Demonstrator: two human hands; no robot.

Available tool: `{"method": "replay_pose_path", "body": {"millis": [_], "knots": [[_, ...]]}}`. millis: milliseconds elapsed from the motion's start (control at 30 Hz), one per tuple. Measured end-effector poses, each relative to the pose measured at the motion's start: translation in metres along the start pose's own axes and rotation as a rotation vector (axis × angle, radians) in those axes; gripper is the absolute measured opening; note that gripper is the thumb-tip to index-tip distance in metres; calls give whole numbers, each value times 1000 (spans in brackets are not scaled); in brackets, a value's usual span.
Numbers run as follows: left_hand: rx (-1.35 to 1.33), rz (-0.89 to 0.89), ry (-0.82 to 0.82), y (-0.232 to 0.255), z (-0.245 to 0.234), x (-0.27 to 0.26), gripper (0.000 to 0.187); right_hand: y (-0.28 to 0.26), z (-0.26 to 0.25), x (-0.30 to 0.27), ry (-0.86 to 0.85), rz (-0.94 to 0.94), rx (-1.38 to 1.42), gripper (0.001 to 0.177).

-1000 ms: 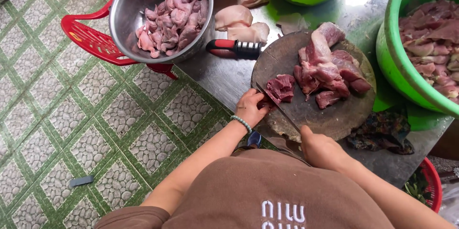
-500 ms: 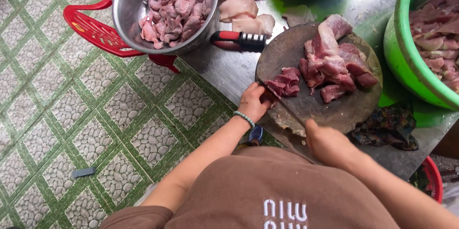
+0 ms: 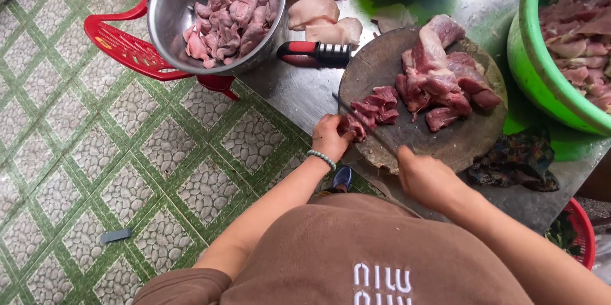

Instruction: The person retrieves pieces of raw meat from a plastic bag and places them on a wooden cutting board. They then use a large knife to slice the meat into smaller pieces, occasionally moving the cut portions aside on the board.

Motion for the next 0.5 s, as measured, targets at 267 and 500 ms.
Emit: {"method": "replay_pose_path", "body": {"millis": [267, 500], "knots": [[-38, -15, -43, -17, 16, 5, 21, 8, 72, 68, 101, -6, 158, 20], [-225, -253, -96, -16, 31, 12, 19, -5, -1, 32, 180, 20, 104, 17]]}}
Point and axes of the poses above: each hand's wrist, its own x-axis towards the middle knuckle, its own z-axis out of the palm, y = z × x, the point moved 6 cm from there along x, towards the middle knuckle, and after that the axes turned 8 degrees about y, right-handed, at the moved point
